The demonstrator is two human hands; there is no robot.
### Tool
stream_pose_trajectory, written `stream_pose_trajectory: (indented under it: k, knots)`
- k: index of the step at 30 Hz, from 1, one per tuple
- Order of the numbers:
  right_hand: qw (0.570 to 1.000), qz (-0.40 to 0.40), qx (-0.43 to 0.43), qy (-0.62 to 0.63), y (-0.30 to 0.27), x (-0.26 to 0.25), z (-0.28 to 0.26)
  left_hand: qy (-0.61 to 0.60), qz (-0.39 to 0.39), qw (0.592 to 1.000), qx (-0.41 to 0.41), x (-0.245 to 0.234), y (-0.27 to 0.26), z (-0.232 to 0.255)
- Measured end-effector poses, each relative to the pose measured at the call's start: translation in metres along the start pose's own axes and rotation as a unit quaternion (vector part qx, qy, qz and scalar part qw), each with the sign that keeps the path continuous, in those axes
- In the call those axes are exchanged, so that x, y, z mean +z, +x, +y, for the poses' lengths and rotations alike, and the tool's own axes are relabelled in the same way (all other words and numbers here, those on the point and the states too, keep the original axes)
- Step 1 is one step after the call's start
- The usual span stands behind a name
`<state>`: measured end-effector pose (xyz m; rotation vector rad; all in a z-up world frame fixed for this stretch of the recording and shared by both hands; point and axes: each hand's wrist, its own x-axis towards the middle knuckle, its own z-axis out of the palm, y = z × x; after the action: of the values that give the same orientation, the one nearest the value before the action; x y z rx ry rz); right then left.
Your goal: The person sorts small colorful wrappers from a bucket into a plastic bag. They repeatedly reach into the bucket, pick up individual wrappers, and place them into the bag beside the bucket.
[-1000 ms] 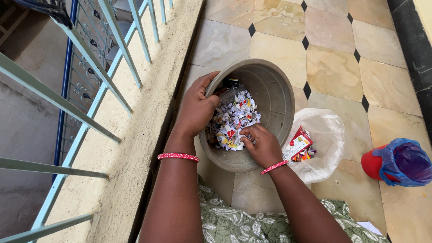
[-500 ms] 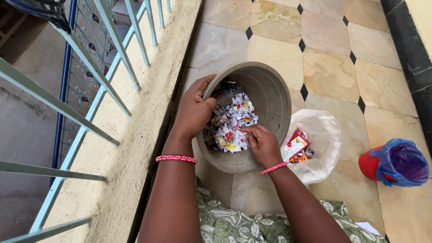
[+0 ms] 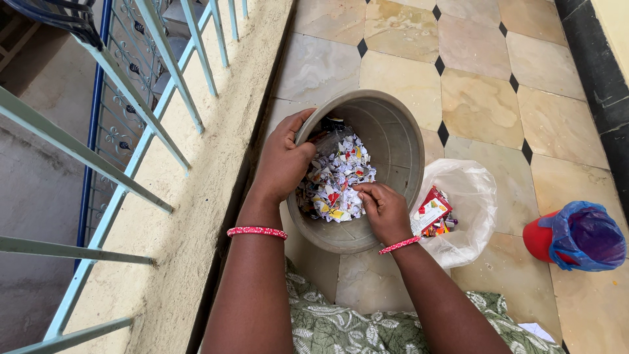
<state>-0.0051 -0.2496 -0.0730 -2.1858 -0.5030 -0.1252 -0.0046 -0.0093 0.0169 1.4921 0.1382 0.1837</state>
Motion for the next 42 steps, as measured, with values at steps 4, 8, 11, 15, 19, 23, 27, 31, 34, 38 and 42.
stream_pose_trajectory:
  k: [4,8,11,15,19,23,27,31,34,38,42]
  knots:
    - [1.000,0.000,-0.007,0.009,0.000,-0.001,0.002,0.017,0.002,1.000,0.014,0.001,-0.001,0.004]
    - [0.999,-0.001,0.017,0.032,-0.001,0.000,0.007,0.028,0.005,1.000,-0.004,0.001,-0.002,0.007]
    - [0.999,0.008,0.027,0.045,-0.001,0.004,0.011,0.017,0.005,1.000,-0.007,0.002,-0.003,0.007]
    - [0.997,0.014,0.048,0.060,-0.002,0.007,0.018,0.030,0.008,0.999,0.012,0.002,-0.003,0.007]
    - [0.997,0.018,0.036,0.060,-0.004,0.007,0.027,0.024,0.004,1.000,0.005,0.002,-0.002,0.005]
    - [0.990,0.031,0.065,0.119,-0.002,0.002,0.036,0.011,0.010,1.000,-0.023,0.000,0.000,0.000]
    - [0.985,0.078,0.057,0.145,0.005,-0.029,0.047,0.043,0.032,0.996,0.069,-0.004,0.003,-0.009]
    - [0.985,0.087,0.080,0.123,0.013,-0.093,0.055,0.022,0.014,0.998,0.063,-0.005,0.005,-0.013]
    - [0.988,0.066,0.132,0.044,0.013,-0.136,0.052,0.012,0.014,1.000,0.023,-0.003,0.003,-0.008]
    - [0.960,-0.057,0.218,-0.168,0.008,-0.163,0.040,0.018,0.022,1.000,0.003,-0.002,0.001,0.001]
    - [0.918,-0.048,0.256,-0.299,0.007,-0.161,0.033,0.016,0.023,1.000,-0.013,-0.002,0.001,0.000]
